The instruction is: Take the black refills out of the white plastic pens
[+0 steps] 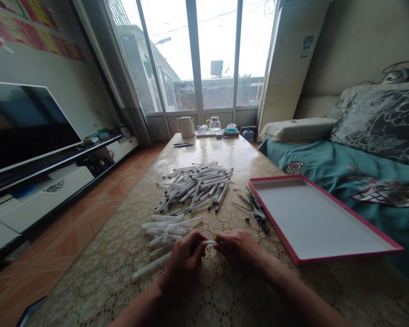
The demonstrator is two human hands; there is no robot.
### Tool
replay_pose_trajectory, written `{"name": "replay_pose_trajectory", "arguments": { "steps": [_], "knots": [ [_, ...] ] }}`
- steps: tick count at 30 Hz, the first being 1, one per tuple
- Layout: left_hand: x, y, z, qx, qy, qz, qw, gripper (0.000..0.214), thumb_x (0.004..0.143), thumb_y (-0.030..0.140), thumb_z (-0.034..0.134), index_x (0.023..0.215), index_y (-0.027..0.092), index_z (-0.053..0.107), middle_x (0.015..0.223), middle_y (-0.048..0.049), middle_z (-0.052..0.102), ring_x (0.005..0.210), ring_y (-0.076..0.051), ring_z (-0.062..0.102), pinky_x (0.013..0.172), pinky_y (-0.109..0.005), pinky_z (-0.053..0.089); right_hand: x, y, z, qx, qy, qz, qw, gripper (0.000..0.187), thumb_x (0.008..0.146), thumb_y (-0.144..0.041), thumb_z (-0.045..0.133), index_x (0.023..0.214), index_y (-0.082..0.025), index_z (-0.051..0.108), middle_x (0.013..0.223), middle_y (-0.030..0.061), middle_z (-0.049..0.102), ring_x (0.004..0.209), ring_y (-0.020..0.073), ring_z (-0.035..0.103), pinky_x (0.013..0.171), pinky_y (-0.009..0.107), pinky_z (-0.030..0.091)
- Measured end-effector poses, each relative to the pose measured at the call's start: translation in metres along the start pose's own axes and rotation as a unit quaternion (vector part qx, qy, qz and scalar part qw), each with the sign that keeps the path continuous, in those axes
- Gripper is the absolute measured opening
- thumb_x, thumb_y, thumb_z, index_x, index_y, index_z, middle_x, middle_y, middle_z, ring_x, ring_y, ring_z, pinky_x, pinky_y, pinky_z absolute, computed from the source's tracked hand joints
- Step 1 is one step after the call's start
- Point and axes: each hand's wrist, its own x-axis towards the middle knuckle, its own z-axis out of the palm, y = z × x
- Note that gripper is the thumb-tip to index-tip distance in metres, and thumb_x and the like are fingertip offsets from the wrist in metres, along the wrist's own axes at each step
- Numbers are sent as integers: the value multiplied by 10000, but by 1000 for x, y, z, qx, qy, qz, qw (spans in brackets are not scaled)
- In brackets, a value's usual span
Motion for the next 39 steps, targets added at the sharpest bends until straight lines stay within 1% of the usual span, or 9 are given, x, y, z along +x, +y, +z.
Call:
{"name": "replay_pose_trajectory", "arguments": {
  "steps": [5,14,21,29,35,39],
  "knots": [
    [1,2,1,-8,-5,-6,1000,247,845,383,523,792,155,600,581,16,552,450,-100,476,460,-202,369,0,1,-1,19,4,2,1000,244,924,-329,463,748,-196,566,662,-1,658,540,106,560,491,230,219],
    [-1,-2,1,-15,1,14,1000,194,845,331,534,796,152,593,583,22,534,476,-98,461,477,-200,363,1,1,0,27,-23,15,999,261,925,-354,445,757,-196,566,690,14,671,584,117,577,512,235,223],
    [-3,1,0,10,13,20,1000,194,846,325,531,792,153,601,592,5,569,513,-115,490,507,-209,375,0,2,2,50,-14,8,999,275,926,-366,430,749,-201,561,697,10,673,595,116,583,519,235,227],
    [-2,2,0,1,11,12,1000,201,846,326,527,785,147,597,590,5,558,496,-110,478,499,-210,373,0,2,5,56,-11,10,998,279,928,-364,428,749,-205,573,692,0,667,589,111,579,525,236,233],
    [-3,1,0,-20,-2,-6,1000,238,857,373,505,784,156,567,578,16,540,465,-103,467,473,-206,364,-1,3,3,40,-31,7,999,292,937,-365,413,744,-195,551,694,4,665,578,111,576,514,244,212],
    [-1,0,0,-2,13,-8,1000,273,883,389,453,738,172,534,564,21,537,467,-106,469,474,-207,352,-1,2,6,35,-49,14,998,256,939,-319,423,754,-190,546,680,4,664,565,107,570,507,247,204]
  ]
}}
